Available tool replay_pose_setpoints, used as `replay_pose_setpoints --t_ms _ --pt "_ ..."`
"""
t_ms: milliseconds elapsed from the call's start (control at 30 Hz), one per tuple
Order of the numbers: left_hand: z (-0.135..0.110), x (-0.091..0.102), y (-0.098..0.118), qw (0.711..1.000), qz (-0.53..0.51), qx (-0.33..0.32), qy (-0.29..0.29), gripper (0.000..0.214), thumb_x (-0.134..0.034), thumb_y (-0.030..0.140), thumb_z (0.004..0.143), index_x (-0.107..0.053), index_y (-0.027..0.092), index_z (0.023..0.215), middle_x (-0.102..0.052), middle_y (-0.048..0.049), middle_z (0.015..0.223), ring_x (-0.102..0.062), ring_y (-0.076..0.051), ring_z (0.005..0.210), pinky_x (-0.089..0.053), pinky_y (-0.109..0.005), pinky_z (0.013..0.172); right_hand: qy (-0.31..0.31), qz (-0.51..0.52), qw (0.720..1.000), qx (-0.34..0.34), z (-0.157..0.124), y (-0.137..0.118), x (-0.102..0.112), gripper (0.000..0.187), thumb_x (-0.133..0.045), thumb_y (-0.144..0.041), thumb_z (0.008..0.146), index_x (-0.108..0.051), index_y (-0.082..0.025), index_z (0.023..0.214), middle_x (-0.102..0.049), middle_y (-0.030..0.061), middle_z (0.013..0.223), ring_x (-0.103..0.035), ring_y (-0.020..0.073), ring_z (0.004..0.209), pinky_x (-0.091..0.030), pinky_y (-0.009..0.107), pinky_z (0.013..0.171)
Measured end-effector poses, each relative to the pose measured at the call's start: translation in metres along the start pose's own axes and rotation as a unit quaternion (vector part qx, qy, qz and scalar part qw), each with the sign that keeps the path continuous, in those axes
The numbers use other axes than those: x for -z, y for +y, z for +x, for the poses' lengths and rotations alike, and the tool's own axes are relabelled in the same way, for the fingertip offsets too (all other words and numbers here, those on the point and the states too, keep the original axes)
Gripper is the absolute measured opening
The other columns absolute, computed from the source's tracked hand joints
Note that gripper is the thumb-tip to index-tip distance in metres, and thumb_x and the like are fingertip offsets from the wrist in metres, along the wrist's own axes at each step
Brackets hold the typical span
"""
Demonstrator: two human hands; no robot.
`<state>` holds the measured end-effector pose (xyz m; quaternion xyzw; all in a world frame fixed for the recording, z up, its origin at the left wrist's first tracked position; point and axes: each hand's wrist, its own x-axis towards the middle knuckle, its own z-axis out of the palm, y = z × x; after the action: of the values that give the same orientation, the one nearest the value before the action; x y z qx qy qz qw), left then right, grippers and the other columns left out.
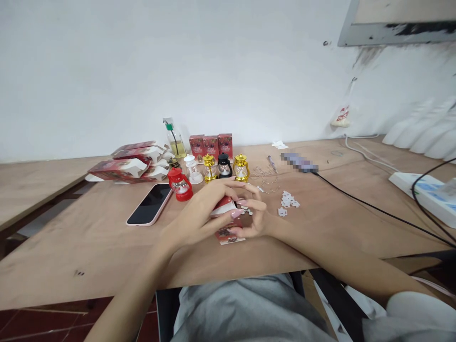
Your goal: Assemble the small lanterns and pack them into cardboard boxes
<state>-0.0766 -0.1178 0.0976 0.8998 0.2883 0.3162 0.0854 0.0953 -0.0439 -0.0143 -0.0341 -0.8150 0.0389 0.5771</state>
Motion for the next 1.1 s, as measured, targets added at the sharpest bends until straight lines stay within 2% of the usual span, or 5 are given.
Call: replay_pose_setpoints --t_ms 300,567,733,900,1100 --pt "0.000 -0.003 -0.002 0.999 0.018 0.032 0.000 0.016 -0.046 0.031 0.091 -0.056 0.018 0.095 -0.062 -0.0116 0.118 -0.056 -0.023 0.116 -0.048 -0.036 0.092 0.019 -0.022 0.999 -0.041 -0.005 0.001 -0.005 0.095 -0.081 -0.042 0.057 -0.019 -0.033 0.128 -0.032 0.0112 0.130 -0.042 0.0316 0.126 -0.048 0.054 0.095" --pt "0.001 -0.003 -0.006 0.995 0.090 -0.029 -0.038 0.027 -0.046 0.031 0.093 -0.060 0.018 0.112 -0.054 -0.0102 0.136 -0.046 -0.023 0.131 -0.039 -0.042 0.108 0.027 0.007 0.999 -0.044 -0.006 0.003 -0.006 0.098 -0.081 -0.037 0.057 -0.018 -0.031 0.131 -0.033 0.0103 0.128 -0.037 0.0305 0.130 -0.044 0.053 0.101" --pt "0.001 -0.005 -0.001 0.983 0.160 -0.039 -0.086 0.034 -0.042 0.031 0.095 -0.056 0.018 0.123 -0.051 -0.0093 0.139 -0.038 -0.022 0.136 -0.032 -0.047 0.113 0.013 -0.010 1.000 -0.016 -0.006 0.006 0.000 0.095 -0.076 -0.039 0.063 -0.016 -0.029 0.137 -0.039 0.0102 0.127 -0.042 0.0285 0.126 -0.045 0.049 0.101" --pt "0.002 -0.011 -0.003 0.983 0.163 -0.038 -0.081 0.036 -0.043 0.030 0.094 -0.055 0.016 0.125 -0.051 -0.0117 0.138 -0.041 -0.023 0.134 -0.028 -0.049 0.115 -0.022 -0.008 1.000 -0.001 -0.005 0.003 0.004 0.090 -0.068 -0.034 0.074 -0.011 -0.024 0.143 -0.042 0.0119 0.132 -0.046 0.0262 0.126 -0.042 0.045 0.105" --pt "-0.002 0.000 -0.007 0.988 0.141 -0.056 -0.012 0.065 -0.050 0.035 0.092 -0.020 0.019 0.148 -0.031 -0.0109 0.152 -0.026 -0.021 0.142 -0.021 -0.044 0.119 -0.010 -0.028 0.999 0.037 0.016 -0.003 0.017 0.062 -0.067 -0.031 0.076 -0.037 -0.037 0.130 -0.039 0.0075 0.131 -0.054 0.0261 0.115 -0.054 0.045 0.090"
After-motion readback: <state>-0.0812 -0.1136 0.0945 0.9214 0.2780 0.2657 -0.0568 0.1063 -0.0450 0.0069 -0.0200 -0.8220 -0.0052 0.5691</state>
